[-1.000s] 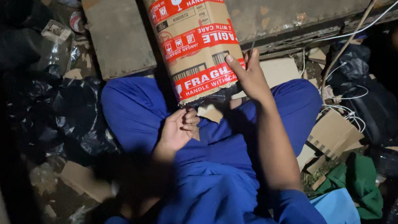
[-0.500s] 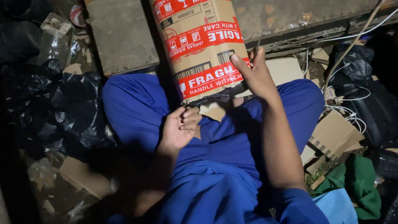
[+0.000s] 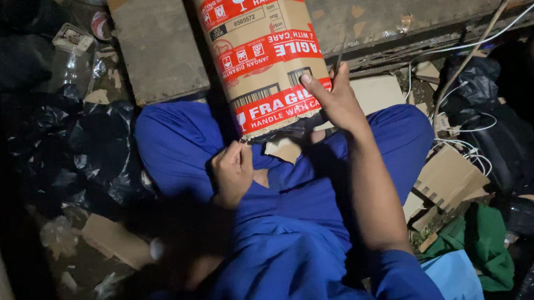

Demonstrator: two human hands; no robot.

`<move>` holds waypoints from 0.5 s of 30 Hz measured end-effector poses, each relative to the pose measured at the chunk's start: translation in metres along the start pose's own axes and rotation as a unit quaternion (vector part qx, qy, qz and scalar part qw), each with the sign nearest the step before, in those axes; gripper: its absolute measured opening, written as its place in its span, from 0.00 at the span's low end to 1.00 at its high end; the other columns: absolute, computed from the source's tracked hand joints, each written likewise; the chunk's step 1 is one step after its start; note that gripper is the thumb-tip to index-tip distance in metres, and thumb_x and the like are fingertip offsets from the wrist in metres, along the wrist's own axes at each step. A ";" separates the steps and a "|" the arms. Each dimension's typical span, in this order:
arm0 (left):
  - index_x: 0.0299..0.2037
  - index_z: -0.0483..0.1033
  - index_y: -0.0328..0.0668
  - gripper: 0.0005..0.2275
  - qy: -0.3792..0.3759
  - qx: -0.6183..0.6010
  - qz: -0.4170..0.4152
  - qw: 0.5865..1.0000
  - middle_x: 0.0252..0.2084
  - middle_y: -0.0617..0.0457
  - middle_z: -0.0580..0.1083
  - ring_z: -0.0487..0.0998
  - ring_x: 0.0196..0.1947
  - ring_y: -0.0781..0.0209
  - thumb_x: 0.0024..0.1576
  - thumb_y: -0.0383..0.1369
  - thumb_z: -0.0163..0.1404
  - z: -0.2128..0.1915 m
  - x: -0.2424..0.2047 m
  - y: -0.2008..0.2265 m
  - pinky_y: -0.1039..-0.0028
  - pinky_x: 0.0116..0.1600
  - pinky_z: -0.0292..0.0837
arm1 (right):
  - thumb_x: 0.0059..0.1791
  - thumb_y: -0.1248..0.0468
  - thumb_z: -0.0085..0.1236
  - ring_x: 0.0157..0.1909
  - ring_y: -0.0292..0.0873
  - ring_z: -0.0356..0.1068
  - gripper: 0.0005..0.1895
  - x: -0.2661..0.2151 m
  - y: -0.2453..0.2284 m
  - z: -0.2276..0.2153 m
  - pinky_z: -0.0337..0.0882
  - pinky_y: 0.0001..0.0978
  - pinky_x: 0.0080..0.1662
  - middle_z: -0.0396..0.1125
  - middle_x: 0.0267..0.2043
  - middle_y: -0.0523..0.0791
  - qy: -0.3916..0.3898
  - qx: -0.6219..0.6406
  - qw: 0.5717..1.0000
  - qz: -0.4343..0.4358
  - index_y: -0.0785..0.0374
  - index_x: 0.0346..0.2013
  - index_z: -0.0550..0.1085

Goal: The person sits cross-legged and secures a cylindrical cardboard package with red fragile tape. They fold and press cardboard flaps, then wrap and smooth tape around the cylinder to seal it.

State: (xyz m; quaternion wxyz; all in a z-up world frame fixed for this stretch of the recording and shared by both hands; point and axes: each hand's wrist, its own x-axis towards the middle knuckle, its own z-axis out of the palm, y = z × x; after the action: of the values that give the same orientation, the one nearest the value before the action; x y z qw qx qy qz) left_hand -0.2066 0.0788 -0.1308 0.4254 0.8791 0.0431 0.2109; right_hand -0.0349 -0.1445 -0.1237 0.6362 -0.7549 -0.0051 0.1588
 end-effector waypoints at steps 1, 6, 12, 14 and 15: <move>0.28 0.70 0.33 0.09 -0.001 0.041 0.049 0.998 0.24 0.43 0.69 0.71 0.23 0.46 0.61 0.25 0.52 -0.007 0.003 0.005 0.60 0.28 0.63 | 0.50 0.42 0.64 0.61 0.46 0.67 0.48 -0.001 0.002 0.001 0.67 0.36 0.60 0.66 0.58 0.60 0.012 -0.029 0.999 -0.024 0.78 0.62 0.52; 0.23 0.68 0.37 0.12 -0.054 0.072 0.139 0.986 0.22 0.43 0.69 0.71 0.22 0.44 0.57 0.25 0.54 -0.030 0.016 0.008 0.58 0.28 0.65 | 0.48 0.46 0.65 0.53 0.42 0.71 0.39 0.001 0.000 0.001 0.72 0.34 0.55 0.69 0.50 0.55 0.018 -0.001 1.000 0.008 0.72 0.55 0.57; 0.32 0.78 0.42 0.10 -0.399 -0.092 0.303 0.861 0.31 0.50 0.77 0.80 0.33 0.49 0.57 0.39 0.52 0.010 -0.050 -0.005 0.59 0.39 0.76 | 0.49 0.48 0.64 0.52 0.40 0.70 0.36 -0.002 -0.004 0.004 0.73 0.33 0.52 0.69 0.50 0.53 0.012 0.024 1.000 -0.010 0.69 0.55 0.57; 0.30 0.81 0.44 0.14 -0.481 -0.010 0.181 0.858 0.32 0.50 0.78 0.80 0.33 0.48 0.61 0.43 0.54 0.017 -0.064 -0.016 0.58 0.40 0.75 | 0.50 0.49 0.64 0.53 0.40 0.69 0.35 0.001 -0.004 0.003 0.73 0.32 0.53 0.68 0.50 0.53 0.003 0.020 1.000 -0.022 0.70 0.54 0.56; 0.29 0.83 0.44 0.16 -0.518 0.033 0.120 0.846 0.32 0.49 0.79 0.80 0.34 0.48 0.63 0.45 0.55 0.018 -0.064 -0.024 0.58 0.40 0.75 | 0.51 0.50 0.64 0.53 0.40 0.69 0.35 0.004 -0.004 0.003 0.73 0.32 0.53 0.67 0.50 0.53 0.001 0.020 0.999 -0.029 0.71 0.54 0.56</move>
State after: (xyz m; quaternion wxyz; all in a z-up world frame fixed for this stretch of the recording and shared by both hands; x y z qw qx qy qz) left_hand -0.2548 0.0647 -0.1801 0.3285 0.8723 -0.2822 -0.2272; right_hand -0.0306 -0.1398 -0.1211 0.6555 -0.7419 -0.0230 0.1392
